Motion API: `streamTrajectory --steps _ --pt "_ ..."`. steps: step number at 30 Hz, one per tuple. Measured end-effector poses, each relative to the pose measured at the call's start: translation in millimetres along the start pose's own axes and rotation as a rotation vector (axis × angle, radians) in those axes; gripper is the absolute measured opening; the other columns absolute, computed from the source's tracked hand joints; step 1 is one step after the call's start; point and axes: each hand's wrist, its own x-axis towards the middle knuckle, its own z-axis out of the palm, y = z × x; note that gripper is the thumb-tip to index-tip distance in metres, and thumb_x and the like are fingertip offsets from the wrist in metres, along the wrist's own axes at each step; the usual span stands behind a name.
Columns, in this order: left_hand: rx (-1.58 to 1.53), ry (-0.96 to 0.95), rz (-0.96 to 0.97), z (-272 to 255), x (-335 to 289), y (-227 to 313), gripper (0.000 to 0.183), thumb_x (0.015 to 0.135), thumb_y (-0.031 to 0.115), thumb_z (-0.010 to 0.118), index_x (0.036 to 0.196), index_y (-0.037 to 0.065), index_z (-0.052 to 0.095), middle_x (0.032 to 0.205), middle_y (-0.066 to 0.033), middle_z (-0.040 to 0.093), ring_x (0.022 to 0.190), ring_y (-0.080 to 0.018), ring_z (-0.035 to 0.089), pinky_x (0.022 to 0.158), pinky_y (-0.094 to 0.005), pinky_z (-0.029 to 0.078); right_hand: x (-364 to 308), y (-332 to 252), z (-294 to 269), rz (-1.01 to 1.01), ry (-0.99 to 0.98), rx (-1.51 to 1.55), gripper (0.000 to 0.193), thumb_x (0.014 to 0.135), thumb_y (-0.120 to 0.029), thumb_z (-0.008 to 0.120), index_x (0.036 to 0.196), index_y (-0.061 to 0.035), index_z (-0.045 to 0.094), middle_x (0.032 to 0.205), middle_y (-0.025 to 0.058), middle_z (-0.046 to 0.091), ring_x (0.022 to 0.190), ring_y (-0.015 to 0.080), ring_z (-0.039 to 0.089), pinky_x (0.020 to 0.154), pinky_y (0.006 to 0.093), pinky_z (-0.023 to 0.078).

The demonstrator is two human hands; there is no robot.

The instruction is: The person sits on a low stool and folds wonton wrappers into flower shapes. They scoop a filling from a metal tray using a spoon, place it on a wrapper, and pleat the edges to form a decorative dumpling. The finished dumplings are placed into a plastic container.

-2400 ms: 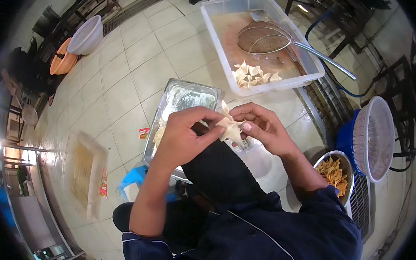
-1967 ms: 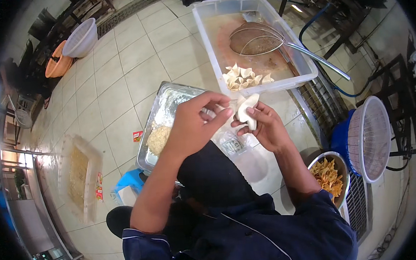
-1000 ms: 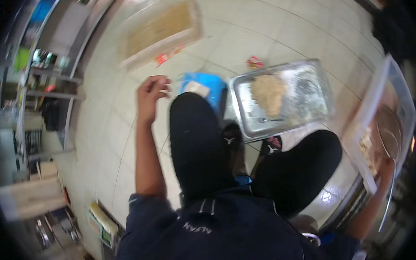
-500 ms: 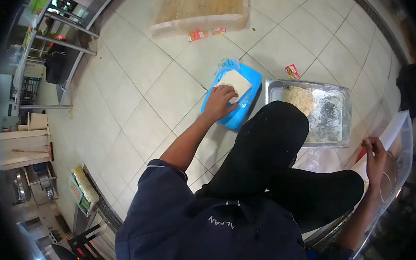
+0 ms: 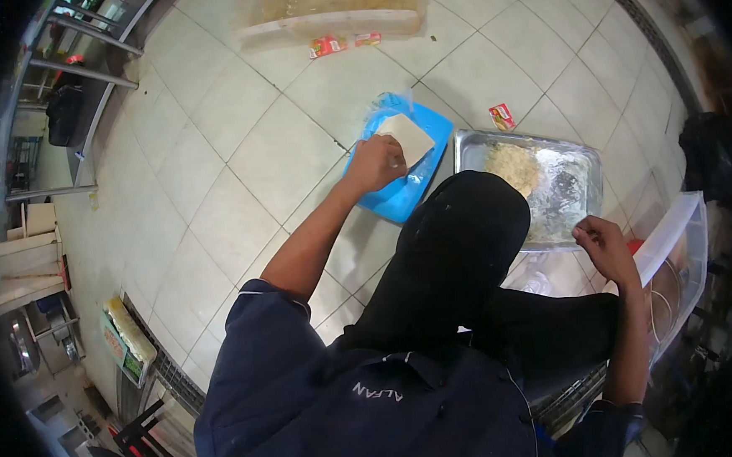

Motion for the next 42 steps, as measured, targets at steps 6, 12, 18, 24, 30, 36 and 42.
streamTrajectory --steps 6,12,18,24,30,36,42 --pt "-0.314 -0.181 -0.061 -10.7 14.6 -26.3 0.021 0.074 0.017 0.074 0.090 0.005 0.071 0.089 -0.0108 0.069 0.088 -0.0304 0.066 0.081 -0.0389 0.051 45.5 38.0 29.2 -0.037 -0.165 -0.108 0.025 0.090 -0.022 0.063 0.092 0.0022 0.067 0.083 0.0188 0.067 0.077 0.0303 0.066 0.073 0.0396 0.051" --pt "-0.152 -0.026 0.086 -19.7 17.1 -13.2 0.018 0.074 0.017 0.076 0.087 0.008 0.068 0.098 -0.0096 0.066 0.095 -0.0289 0.061 0.085 -0.0407 0.047 76.0 76.7 67.1 0.033 -0.210 -0.320 0.026 0.088 -0.025 0.063 0.093 0.0003 0.067 0.088 0.0213 0.068 0.086 0.0388 0.066 0.077 0.0454 0.051" --pt "0.084 0.038 0.136 6.5 -1.4 8.9 0.018 0.073 0.021 0.077 0.084 0.014 0.064 0.093 -0.0044 0.057 0.094 -0.0262 0.057 0.082 -0.0412 0.042 74.7 93.9 97.4 0.066 -0.263 -0.381 0.027 0.087 -0.026 0.062 0.093 -0.0009 0.068 0.089 0.0223 0.068 0.089 0.0408 0.065 0.079 0.0469 0.050" --pt "0.004 -0.060 0.021 2.2 3.6 0.9 0.010 0.074 0.020 0.073 0.079 0.016 0.066 0.093 -0.0027 0.057 0.092 -0.0229 0.058 0.079 -0.0406 0.042 73.5 118.7 102.2 0.088 -0.274 -0.293 0.029 0.088 -0.027 0.061 0.092 0.0010 0.067 0.089 0.0240 0.067 0.087 0.0403 0.065 0.078 0.0464 0.050" --pt "0.023 -0.186 -0.050 5.7 20.9 -15.1 0.014 0.076 0.022 0.071 0.087 0.013 0.070 0.090 -0.0041 0.064 0.087 -0.0225 0.062 0.076 -0.0394 0.048 74.3 132.7 116.1 0.049 -0.270 -0.263 0.030 0.088 -0.028 0.060 0.093 0.0006 0.067 0.089 0.0247 0.067 0.087 0.0409 0.065 0.078 0.0471 0.050" --pt "-0.899 -0.085 -0.218 -46.0 21.5 -37.3 0.026 0.093 0.023 0.057 0.105 0.003 0.067 0.099 -0.0067 0.067 0.093 -0.0157 0.061 0.082 -0.0320 0.049 84.1 141.9 139.6 0.076 -0.215 -0.363 0.032 0.088 -0.031 0.057 0.091 -0.0010 0.068 0.092 0.0249 0.067 0.092 0.0422 0.064 0.082 0.0502 0.050" --pt "-1.826 0.359 -0.165 -102.4 -4.9 -17.8 0.053 0.095 0.028 0.050 0.139 0.000 0.043 0.142 -0.0180 0.049 0.133 -0.0301 0.044 0.113 -0.0495 0.031 105.7 147.0 167.0 0.148 -0.142 -0.328 0.031 0.086 -0.030 0.056 0.096 -0.0029 0.069 0.098 0.0225 0.068 0.095 0.0410 0.064 0.085 0.0493 0.051"
